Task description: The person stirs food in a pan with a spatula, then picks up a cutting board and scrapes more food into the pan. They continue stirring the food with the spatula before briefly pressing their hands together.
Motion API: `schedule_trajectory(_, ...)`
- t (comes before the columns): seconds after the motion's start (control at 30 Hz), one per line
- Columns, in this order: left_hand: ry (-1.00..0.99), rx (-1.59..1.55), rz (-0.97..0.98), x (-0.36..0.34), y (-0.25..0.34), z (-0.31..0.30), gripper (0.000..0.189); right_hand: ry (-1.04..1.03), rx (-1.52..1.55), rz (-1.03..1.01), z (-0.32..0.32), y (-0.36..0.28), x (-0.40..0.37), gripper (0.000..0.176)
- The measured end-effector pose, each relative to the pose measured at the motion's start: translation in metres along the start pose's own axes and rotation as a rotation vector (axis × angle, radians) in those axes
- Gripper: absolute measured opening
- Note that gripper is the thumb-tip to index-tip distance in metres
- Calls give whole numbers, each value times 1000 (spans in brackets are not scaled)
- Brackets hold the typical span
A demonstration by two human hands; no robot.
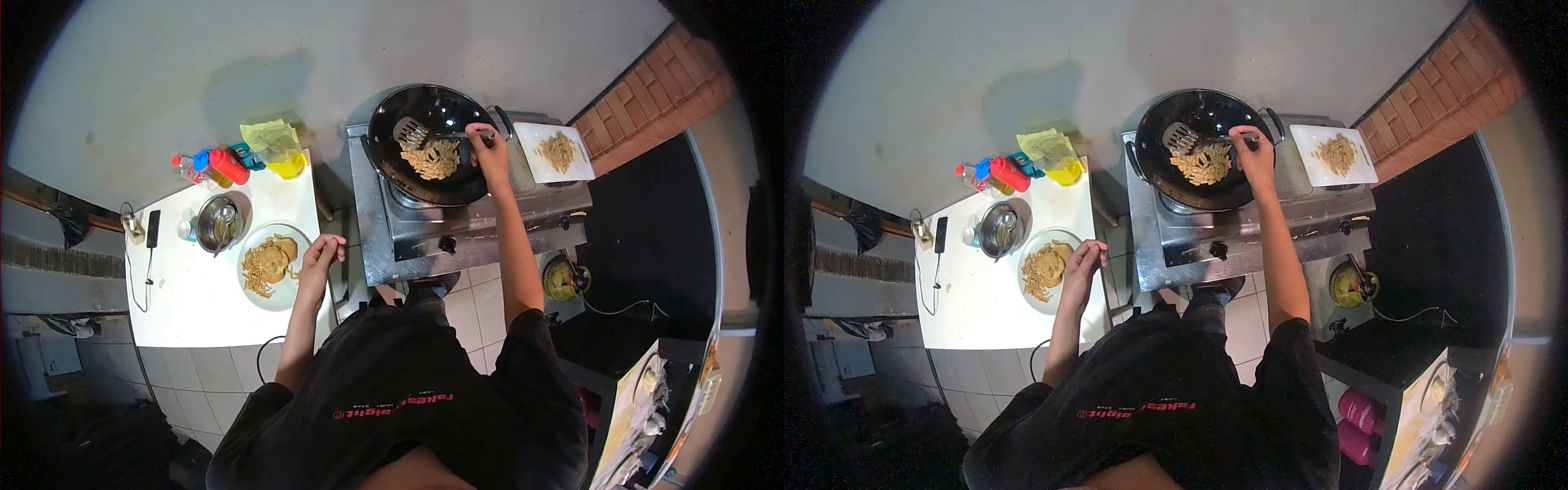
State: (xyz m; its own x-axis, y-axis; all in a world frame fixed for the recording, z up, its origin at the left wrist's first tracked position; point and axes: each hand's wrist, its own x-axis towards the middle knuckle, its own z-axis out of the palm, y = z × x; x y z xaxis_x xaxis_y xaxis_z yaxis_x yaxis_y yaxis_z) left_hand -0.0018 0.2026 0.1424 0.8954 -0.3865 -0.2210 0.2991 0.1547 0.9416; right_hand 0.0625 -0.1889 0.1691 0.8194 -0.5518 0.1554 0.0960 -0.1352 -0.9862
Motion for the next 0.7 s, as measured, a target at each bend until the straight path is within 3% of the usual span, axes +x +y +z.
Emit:
schedule_trajectory(0.07,-9,-20,1,2,-2,-1,21,-25,40,3,4,-7,1,21)
schedule_trajectory(0.23,-37,-12,-2,7,3,3,19,-181,-211,59,8,-6,7,25)
schedule_trajectory(0.47,-45,-45,-3,15,4,6,18,-202,-321,60,-4,-25,0,20)
schedule_trajectory(0.7,-34,-50,-3,20,3,15,18,-184,-392,35,-20,-55,-6,27)
